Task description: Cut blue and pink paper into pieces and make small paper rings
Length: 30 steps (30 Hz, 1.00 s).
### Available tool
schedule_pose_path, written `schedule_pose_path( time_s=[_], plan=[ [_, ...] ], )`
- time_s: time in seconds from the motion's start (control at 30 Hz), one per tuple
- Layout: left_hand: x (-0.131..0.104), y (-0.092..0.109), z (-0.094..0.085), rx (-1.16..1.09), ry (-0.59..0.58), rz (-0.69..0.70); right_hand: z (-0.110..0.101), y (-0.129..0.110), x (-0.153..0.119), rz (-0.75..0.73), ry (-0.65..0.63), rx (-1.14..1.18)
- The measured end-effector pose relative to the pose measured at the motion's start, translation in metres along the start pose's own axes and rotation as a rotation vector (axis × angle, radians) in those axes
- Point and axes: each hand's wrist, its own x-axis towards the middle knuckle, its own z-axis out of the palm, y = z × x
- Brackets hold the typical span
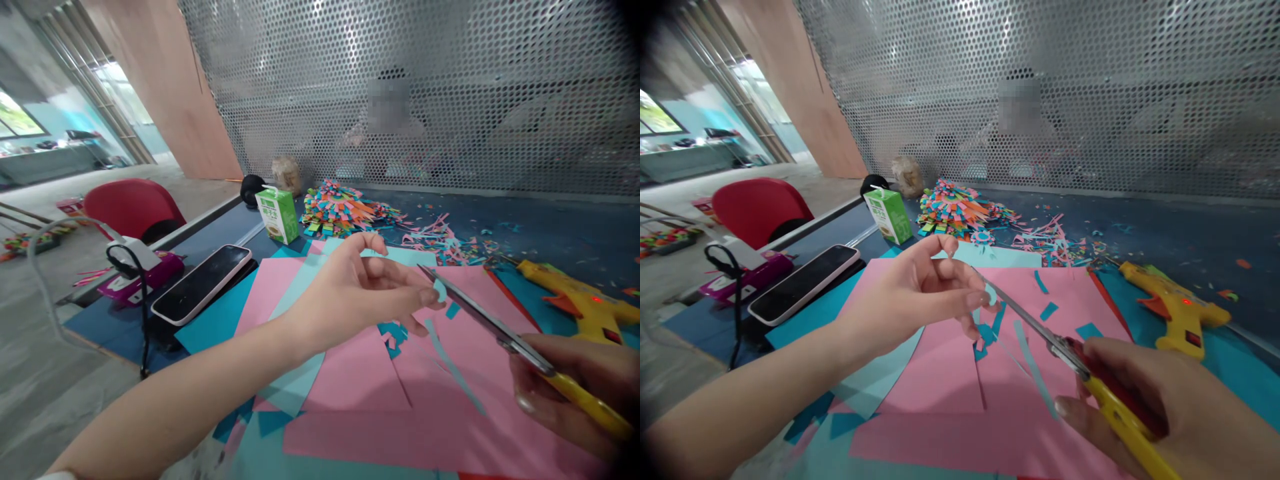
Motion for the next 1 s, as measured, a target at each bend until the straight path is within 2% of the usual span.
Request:
schedule_pose_path(
  time_s=[0.17,0.27,0.4,0.6,0.7,0.87,1.0],
  plan=[
    [0.0001,-0.0006,0.0011,-0.025,0.002,0.015,-0.0031,0.0,0.0002,-0.025,0.021,-0.027],
    [-0.0005,-0.0017,-0.0001,-0.049,0.009,0.009,-0.0056,0.0017,-0.0024,-0.015,-0.016,-0.038],
    [-0.0006,-0.0045,-0.0022,-0.068,0.023,-0.014,-0.0072,0.0017,-0.0025,-0.056,0.022,-0.075],
    [-0.0006,-0.0069,-0.0021,-0.11,-0.053,-0.054,-0.007,0.0016,-0.0003,-0.053,0.023,-0.099],
    [-0.0012,-0.0077,-0.0006,-0.108,-0.043,-0.063,-0.0072,0.0035,-0.0007,-0.055,0.003,-0.106],
    [-0.0017,-0.0094,0.001,-0.052,-0.03,-0.003,-0.0088,0.0058,-0.0021,-0.02,-0.037,-0.08],
    [-0.0018,-0.0099,0.0012,-0.016,0.002,0.015,-0.0082,0.005,-0.0025,-0.031,0.023,-0.087]
  ],
)
